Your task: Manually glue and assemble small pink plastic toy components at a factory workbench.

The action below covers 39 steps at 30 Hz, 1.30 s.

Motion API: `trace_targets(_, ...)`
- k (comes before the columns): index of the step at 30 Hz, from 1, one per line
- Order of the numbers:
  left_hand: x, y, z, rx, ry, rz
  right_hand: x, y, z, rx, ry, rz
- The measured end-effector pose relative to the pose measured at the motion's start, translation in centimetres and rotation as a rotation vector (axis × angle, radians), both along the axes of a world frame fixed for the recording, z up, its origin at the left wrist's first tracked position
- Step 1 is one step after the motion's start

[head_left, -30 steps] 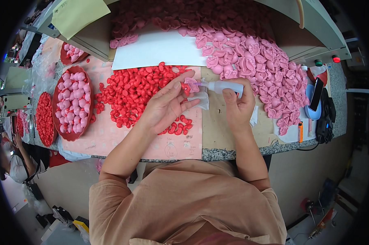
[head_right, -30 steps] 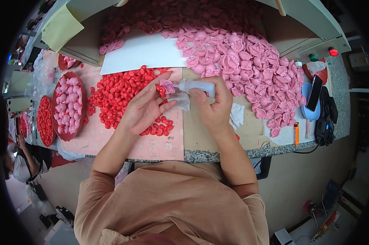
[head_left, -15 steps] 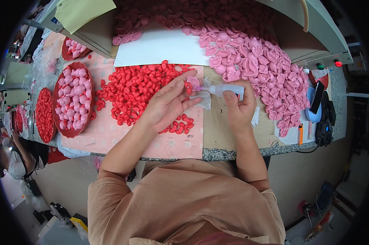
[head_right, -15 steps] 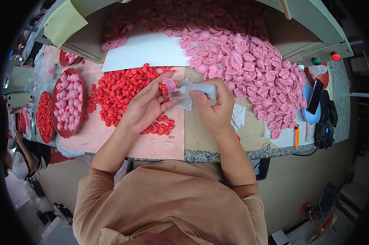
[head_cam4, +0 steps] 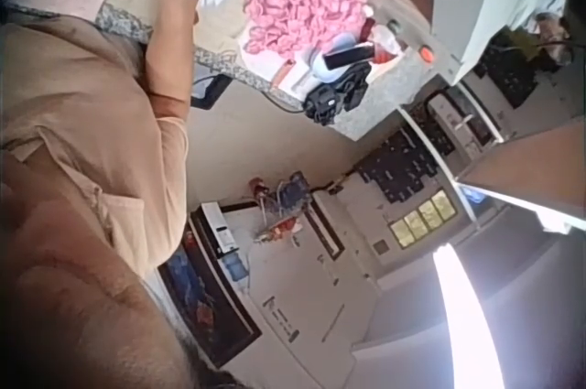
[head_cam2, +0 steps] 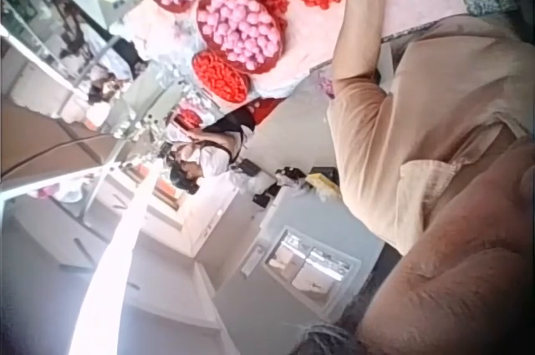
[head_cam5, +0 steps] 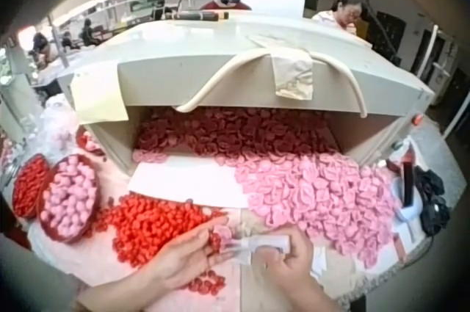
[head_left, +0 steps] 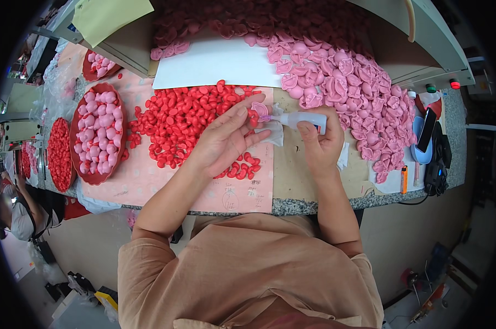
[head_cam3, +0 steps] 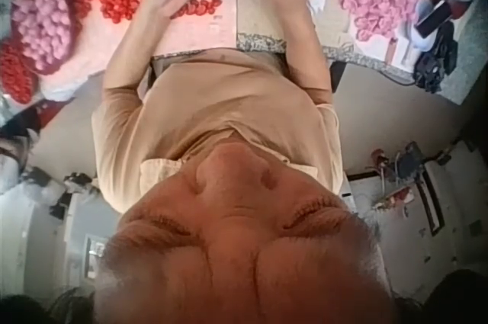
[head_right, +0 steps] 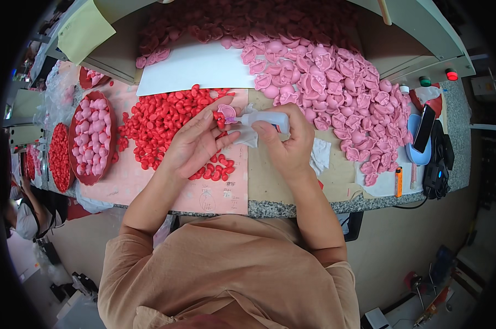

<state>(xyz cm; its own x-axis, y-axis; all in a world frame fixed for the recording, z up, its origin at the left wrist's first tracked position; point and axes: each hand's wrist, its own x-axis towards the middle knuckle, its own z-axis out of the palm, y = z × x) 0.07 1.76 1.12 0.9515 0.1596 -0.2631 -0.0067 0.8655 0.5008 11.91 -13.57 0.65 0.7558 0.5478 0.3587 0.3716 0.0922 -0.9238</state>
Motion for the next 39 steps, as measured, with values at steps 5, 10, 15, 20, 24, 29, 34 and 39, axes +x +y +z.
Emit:
trace_targets(5,-0.04,-0.04,-0.11,-0.004,-0.002,-0.005,0.15,-0.13,-0.28,0.077,0.036,-0.035)
trace_targets(10,0.04,-0.17,0.0,-0.008,0.014,-0.009,0.24,-0.08,-0.4,0.042,0.006,-0.009)
trace_targets(15,-0.03,-0.19,0.03,-0.02,0.002,-0.008,0.27,0.05,-0.42,0.041,-0.005,-0.027)
trace_targets(20,-0.03,-0.25,0.22,-0.012,0.009,-0.009,0.15,0.14,-0.21,0.043,-0.002,-0.017)
trace_targets(24,0.0,-0.25,0.18,-0.013,0.006,-0.013,0.19,0.08,-0.28,0.042,-0.004,-0.011)
trace_targets(29,-0.08,-0.08,-0.09,-0.026,-0.001,-0.016,0.32,-0.09,-0.29,0.039,0.017,-0.058)
trace_targets(34,-0.06,0.46,0.2,0.003,-0.007,0.02,0.33,-0.22,-0.31,0.055,0.002,-0.032)
trace_targets(39,-0.09,0.59,0.27,0.009,0.001,0.063,0.16,-0.12,-0.2,0.044,-0.001,-0.017)
